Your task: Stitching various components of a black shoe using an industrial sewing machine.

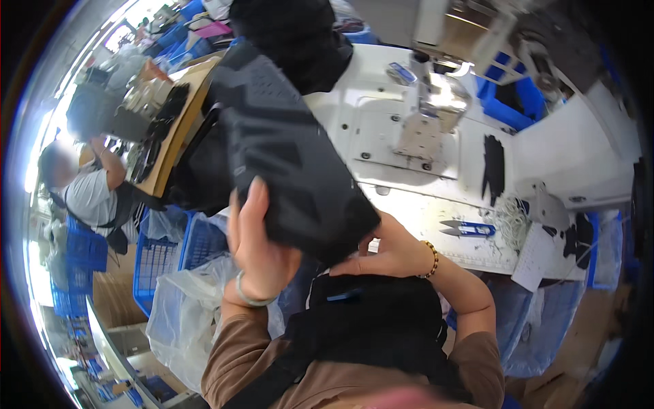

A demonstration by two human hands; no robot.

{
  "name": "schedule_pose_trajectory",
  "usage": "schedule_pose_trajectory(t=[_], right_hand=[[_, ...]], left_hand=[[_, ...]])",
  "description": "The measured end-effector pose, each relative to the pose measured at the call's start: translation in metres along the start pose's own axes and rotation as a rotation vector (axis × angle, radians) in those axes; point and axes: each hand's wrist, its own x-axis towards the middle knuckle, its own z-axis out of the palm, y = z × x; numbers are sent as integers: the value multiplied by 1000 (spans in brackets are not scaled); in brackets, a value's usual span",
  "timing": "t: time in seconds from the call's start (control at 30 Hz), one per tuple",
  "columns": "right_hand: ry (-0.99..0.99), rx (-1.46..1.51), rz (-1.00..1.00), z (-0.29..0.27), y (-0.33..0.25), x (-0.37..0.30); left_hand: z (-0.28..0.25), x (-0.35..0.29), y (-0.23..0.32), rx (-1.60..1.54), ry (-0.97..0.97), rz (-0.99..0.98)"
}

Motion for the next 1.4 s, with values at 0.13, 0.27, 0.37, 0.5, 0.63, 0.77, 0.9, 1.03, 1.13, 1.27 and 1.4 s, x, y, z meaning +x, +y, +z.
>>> schedule_pose_trajectory(t=[0.13, 0.27, 0.37, 0.5, 0.63, 0.77, 0.9, 1.03, 1.13, 1.27, 1.4], right_hand=[[299, 193, 210, -20, 5, -20], [576, 100, 70, -46, 0, -22], [704, 30, 33, -53, -2, -12], [694, 168, 129, -67, -16, -2], [880, -50, -80, -67, -16, 11], [970, -164, -89, -73, -7, 15], [1021, -242, -103, -74, -4, 18], [941, -435, -202, -77, -1, 16], [949, -153, -172, -81, 9, 4], [1012, -621, -62, -102, 38, -45], [1190, -1027, 196, -134, 62, -100]], left_hand=[[10, 59, -40, -490, -585, -674], [40, 63, -65, 155, -599, -457], [49, 81, -62, 787, -710, -105], [65, 108, -67, 665, -630, -21], [85, 121, -77, 561, -542, -47], [90, 141, -99, 422, -594, -46], [87, 151, -111, 438, -557, -69], [102, 135, -96, 388, -452, -52], [83, 132, -98, 635, -503, 137], [44, 107, -96, 878, -740, 537], [36, 100, -109, 978, -834, 972]])
